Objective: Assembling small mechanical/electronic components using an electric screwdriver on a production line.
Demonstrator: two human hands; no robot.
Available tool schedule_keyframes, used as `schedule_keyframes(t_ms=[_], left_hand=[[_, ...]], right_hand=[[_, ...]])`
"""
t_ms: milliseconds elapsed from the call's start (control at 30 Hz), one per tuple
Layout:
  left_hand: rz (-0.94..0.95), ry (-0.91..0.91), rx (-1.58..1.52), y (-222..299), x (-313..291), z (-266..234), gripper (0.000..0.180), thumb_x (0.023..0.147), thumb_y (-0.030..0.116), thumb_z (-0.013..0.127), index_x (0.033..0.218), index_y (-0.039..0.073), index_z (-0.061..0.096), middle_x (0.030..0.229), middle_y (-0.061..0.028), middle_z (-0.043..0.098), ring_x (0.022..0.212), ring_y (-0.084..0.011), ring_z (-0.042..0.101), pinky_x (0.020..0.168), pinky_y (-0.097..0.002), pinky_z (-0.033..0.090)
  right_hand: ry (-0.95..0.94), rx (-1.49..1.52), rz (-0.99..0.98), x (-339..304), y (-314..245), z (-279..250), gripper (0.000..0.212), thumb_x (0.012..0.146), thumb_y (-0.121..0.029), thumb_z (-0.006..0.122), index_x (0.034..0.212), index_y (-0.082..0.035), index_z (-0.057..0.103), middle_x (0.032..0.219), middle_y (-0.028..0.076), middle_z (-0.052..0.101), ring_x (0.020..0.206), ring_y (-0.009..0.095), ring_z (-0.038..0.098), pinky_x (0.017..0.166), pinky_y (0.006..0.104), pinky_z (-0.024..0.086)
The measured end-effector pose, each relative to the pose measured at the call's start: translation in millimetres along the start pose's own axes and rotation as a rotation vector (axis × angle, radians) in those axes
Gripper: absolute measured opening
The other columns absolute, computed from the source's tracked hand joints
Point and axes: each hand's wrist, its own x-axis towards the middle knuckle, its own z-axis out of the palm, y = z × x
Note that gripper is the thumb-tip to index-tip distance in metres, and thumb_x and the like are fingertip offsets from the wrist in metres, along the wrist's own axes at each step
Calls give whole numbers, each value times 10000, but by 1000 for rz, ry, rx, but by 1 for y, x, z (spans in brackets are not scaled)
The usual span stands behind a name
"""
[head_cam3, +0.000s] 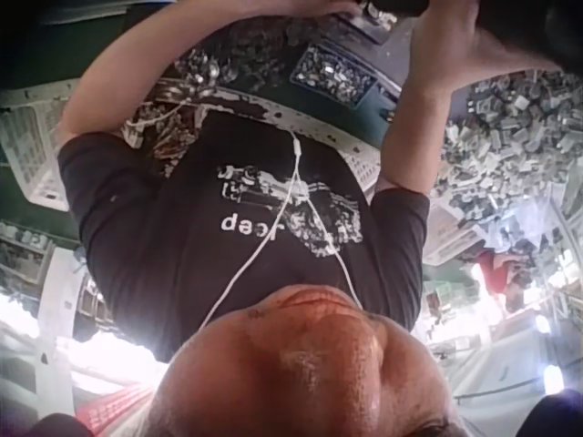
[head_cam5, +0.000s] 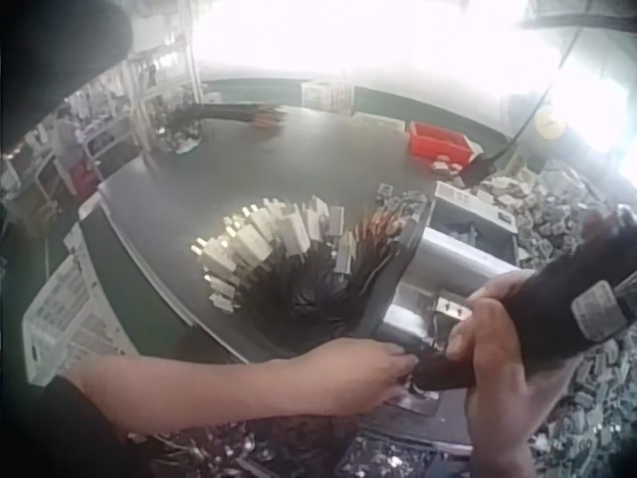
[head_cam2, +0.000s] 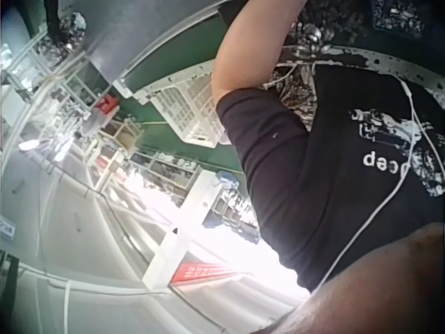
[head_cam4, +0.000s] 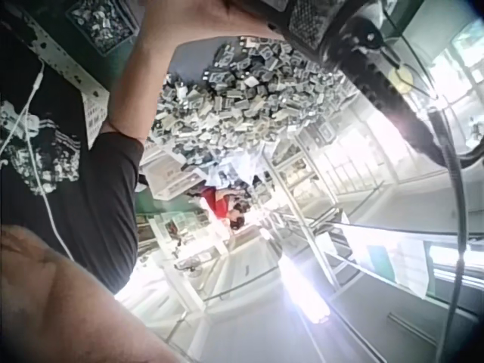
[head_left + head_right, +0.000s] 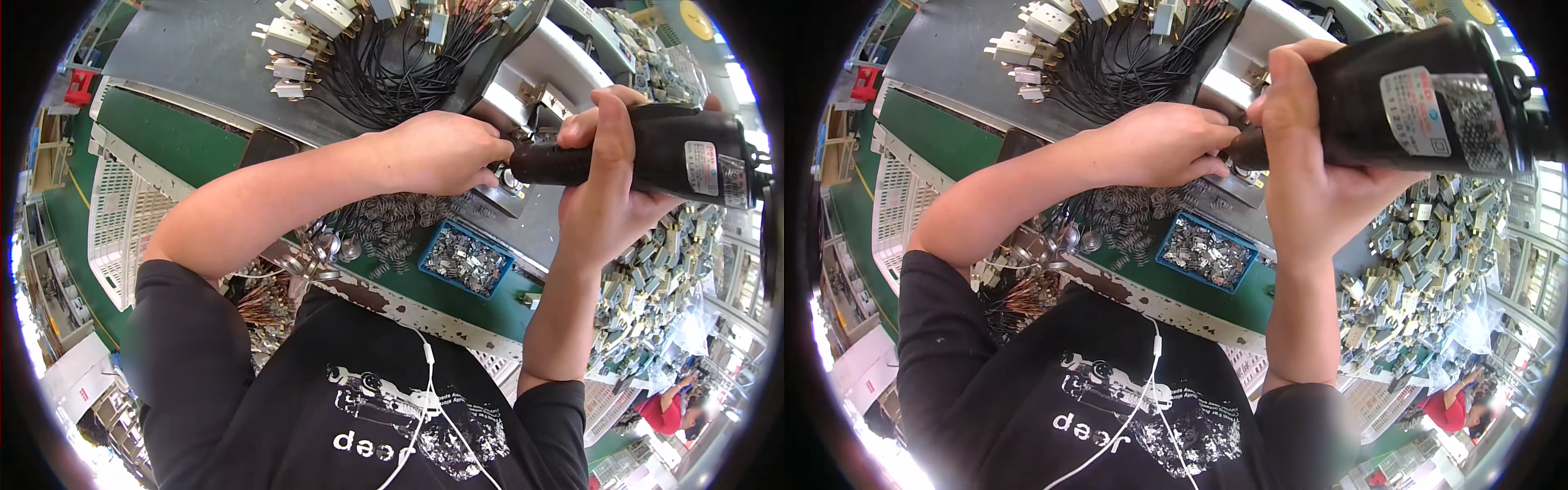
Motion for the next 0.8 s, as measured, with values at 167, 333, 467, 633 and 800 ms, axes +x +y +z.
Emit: schedule_keyframes(t_ms=[167, 333, 467, 633, 800], left_hand=[[3, -4, 7, 0, -2, -1, 304, 929, 329, 677, 965, 36, 604, 917, -138, 630, 912, -360, 653, 774, -477, 527], [-8, -19, -10, 4, -3, -4, 276, 939, 308, 665, 984, 40, 617, 932, -143, 629, 921, -358, 651, 789, -473, 525], [-41, -78, 11, 8, -1, -7, 286, 910, 269, 687, 1093, 51, 656, 1002, -126, 668, 1008, -326, 662, 857, -452, 541], [-18, -25, -26, 2, -4, 2, 333, 907, 261, 690, 1168, 55, 657, 1004, -129, 669, 1031, -326, 659, 869, -442, 542], [15, 15, 11, 1, -5, 1, 336, 900, 273, 699, 1152, 54, 662, 1010, -135, 676, 1017, -326, 664, 869, -438, 541]], right_hand=[[-94, 86, -25, -1, -4, 2, 799, 931, 91, 590, 1559, -97, 133, 944, 200, 660, 598, 156, 624, 612, 305, 536], [-238, 262, -88, 6, 4, -14, 813, 936, 85, 567, 1576, -150, 126, 1002, 230, 648, 601, 167, 604, 637, 331, 537], [-347, 259, -93, 9, 5, -23, 799, 948, 24, 569, 1583, -177, 128, 1035, 243, 645, 606, 180, 592, 637, 346, 533], [-252, 319, -102, 11, 0, -36, 723, 998, -88, 535, 1584, -238, 137, 1106, 228, 658, 659, 176, 582, 628, 358, 519], [-193, 349, -123, 22, -20, -63, 543, 1019, -152, 519, 1495, -277, 290, 1198, 193, 631, 750, 152, 544, 675, 325, 449]])
